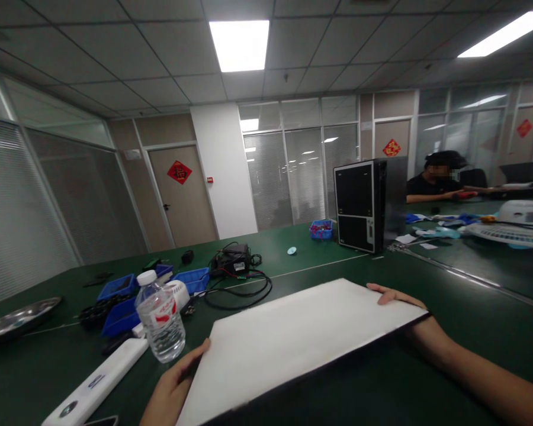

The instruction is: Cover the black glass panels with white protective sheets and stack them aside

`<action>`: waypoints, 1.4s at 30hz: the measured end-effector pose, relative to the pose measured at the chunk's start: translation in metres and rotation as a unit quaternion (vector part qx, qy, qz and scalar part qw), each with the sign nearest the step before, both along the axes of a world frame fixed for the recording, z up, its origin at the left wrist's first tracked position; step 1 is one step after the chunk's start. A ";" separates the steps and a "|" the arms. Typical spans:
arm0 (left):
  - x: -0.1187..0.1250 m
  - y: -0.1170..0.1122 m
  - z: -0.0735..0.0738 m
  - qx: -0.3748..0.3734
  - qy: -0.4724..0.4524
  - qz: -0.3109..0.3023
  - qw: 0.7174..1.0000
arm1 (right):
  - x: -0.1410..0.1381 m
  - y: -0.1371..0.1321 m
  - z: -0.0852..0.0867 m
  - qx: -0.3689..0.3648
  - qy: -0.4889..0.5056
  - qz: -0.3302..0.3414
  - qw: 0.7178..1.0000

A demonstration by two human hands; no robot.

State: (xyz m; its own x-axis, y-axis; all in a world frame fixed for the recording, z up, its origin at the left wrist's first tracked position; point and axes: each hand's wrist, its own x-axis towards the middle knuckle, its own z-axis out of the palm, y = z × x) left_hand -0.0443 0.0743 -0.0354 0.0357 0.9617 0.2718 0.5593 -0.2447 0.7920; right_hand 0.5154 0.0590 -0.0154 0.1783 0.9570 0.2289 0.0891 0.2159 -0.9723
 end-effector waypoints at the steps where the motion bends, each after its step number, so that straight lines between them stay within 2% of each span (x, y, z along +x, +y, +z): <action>1: 0.000 0.001 -0.001 0.005 -0.007 -0.008 1.000 | 0.002 0.002 -0.001 -0.001 0.010 -0.008 1.000; 7: 0.011 -0.005 -0.004 0.077 -0.016 0.003 0.997 | 0.007 0.003 -0.001 0.002 0.023 -0.031 0.999; 11: 0.018 -0.010 0.004 0.144 0.049 -0.001 0.988 | 0.004 0.001 0.003 0.016 -0.010 -0.058 0.998; 14: 0.021 -0.012 0.011 0.166 0.089 -0.015 0.982 | 0.003 -0.001 0.006 0.046 -0.051 -0.128 0.989; 17: 0.021 -0.017 0.017 0.170 0.093 -0.019 0.981 | 0.003 -0.006 0.011 0.106 -0.093 -0.247 0.959; 19: 0.019 -0.022 0.021 0.178 0.101 -0.027 0.978 | 0.000 -0.014 0.017 0.191 -0.196 -0.303 0.913; 20: 0.019 -0.025 0.023 0.184 0.106 -0.030 0.977 | -0.003 -0.018 0.020 0.252 -0.278 -0.307 0.875; 21: 0.019 -0.029 0.024 0.190 0.111 -0.034 0.975 | -0.007 -0.022 0.023 0.316 -0.369 -0.290 0.825; 23: 0.020 -0.035 0.027 0.199 0.119 -0.044 0.972 | -0.019 -0.031 0.026 0.426 -0.510 -0.211 0.717; 24: 0.022 -0.037 0.027 0.205 0.119 -0.046 0.970 | -0.026 -0.035 0.027 0.462 -0.540 -0.169 0.683; 26: 0.024 -0.039 0.024 0.227 0.118 -0.043 0.966 | -0.041 -0.042 0.026 0.500 -0.557 -0.115 0.653; 30: 0.021 -0.033 0.010 0.277 0.133 -0.030 0.951 | -0.059 -0.053 0.022 0.514 -0.551 -0.086 0.652; 35: 0.013 -0.022 -0.005 0.268 0.183 -0.034 0.945 | -0.059 -0.056 0.027 0.511 -0.538 -0.047 0.669; 39: 0.019 -0.017 -0.006 0.209 0.197 0.043 0.957 | -0.055 -0.056 0.047 0.491 -0.544 -0.091 0.674; 42: 0.024 -0.016 0.002 0.107 0.206 0.118 0.965 | -0.048 -0.061 0.071 0.465 -0.560 -0.124 0.674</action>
State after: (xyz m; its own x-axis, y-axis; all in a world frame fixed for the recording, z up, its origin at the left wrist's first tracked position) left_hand -0.0198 0.0586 -0.0336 -0.0293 0.8794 0.4752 0.8767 -0.2057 0.4348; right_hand 0.4678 -0.0023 0.0554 -0.4762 0.2799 0.8336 0.8013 0.5286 0.2802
